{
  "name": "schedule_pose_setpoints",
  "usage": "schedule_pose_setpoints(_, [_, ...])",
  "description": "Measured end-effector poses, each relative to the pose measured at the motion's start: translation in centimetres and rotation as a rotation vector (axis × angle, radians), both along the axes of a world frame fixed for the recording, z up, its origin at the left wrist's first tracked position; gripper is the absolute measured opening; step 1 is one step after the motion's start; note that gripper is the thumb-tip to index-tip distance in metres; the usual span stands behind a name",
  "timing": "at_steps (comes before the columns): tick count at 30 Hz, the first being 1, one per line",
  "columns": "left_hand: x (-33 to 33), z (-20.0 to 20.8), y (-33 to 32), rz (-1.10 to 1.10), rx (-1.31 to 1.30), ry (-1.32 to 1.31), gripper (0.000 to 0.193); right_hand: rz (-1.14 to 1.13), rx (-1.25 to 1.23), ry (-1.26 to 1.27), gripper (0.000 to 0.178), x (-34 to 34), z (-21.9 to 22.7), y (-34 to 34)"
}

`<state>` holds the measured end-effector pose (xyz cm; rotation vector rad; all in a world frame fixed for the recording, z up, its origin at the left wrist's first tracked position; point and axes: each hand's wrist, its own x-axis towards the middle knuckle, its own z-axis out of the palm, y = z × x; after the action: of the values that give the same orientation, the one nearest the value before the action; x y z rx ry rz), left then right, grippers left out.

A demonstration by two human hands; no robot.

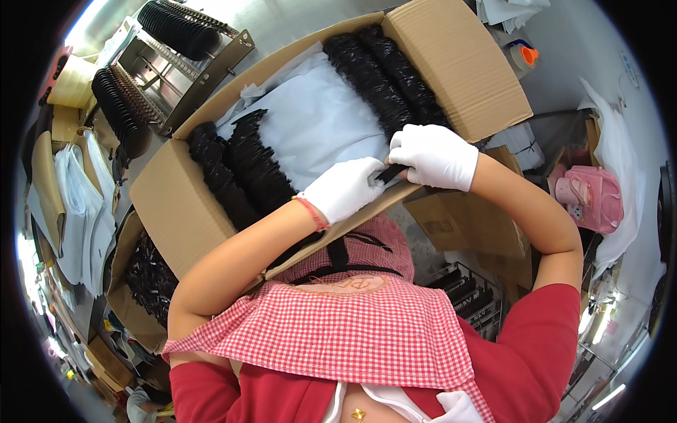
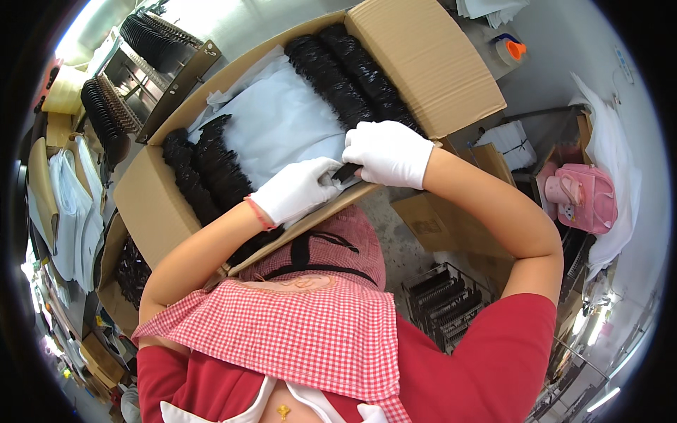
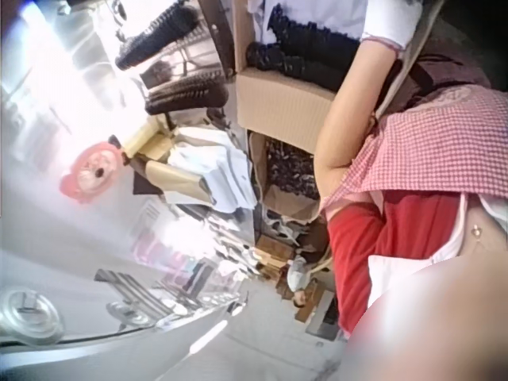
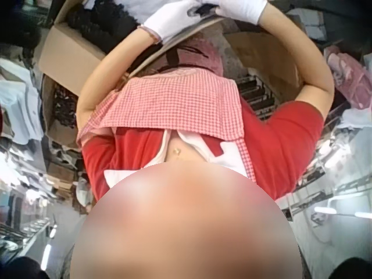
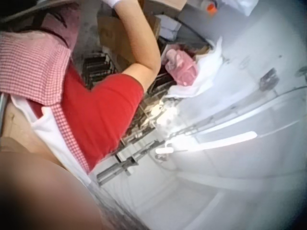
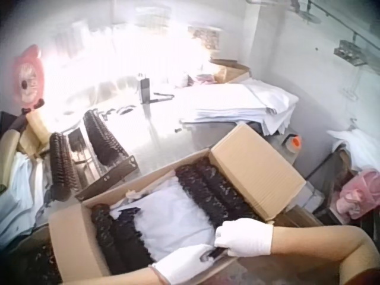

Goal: The person repeatedly picks up small black cylindrical objects from a cardboard box and places them onto a metal rack. They then carry the filled rack to a nearby storage area and return with an empty one to continue the process.

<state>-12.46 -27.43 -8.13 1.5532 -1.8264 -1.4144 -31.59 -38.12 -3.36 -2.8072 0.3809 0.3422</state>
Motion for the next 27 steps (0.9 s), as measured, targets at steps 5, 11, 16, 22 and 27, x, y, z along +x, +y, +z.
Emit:
schedule_pose_setpoints(5, [-0.6, -1.8, 0.2, -0.135, -0.137, -0.175, 0.034, 0.011, -0.019, 0.234, 0.021, 1.7, 0.1, 1.2])
schedule_pose_setpoints(11, [-0.9, -2.0, 0.5, -0.245, -0.295, -0.282, 0.023, 0.013, 0.029, 0.211, 0.03, 1.0, 0.7, 0.3])
schedule_pose_setpoints(16, [-2.1, -1.1, 0.3, -0.202, -0.374, -0.331, 0.021, 0.034, -0.033, 0.208, 0.018, 0.7, 0.3, 1.1])
schedule_pose_setpoints(22, [2.1, 1.8, 0.3, -0.206, -0.483, -0.394, 0.027, -0.013, 0.013, 0.497, 0.027, 3.5, 1.7, 0.9])
schedule_pose_setpoints(27, [17.5, 8.9, 2.1, 0.352, -0.794, -0.508, 0.041, -0.027, 0.144, 0.207, 0.031, 10.1, 5.1, -0.8])
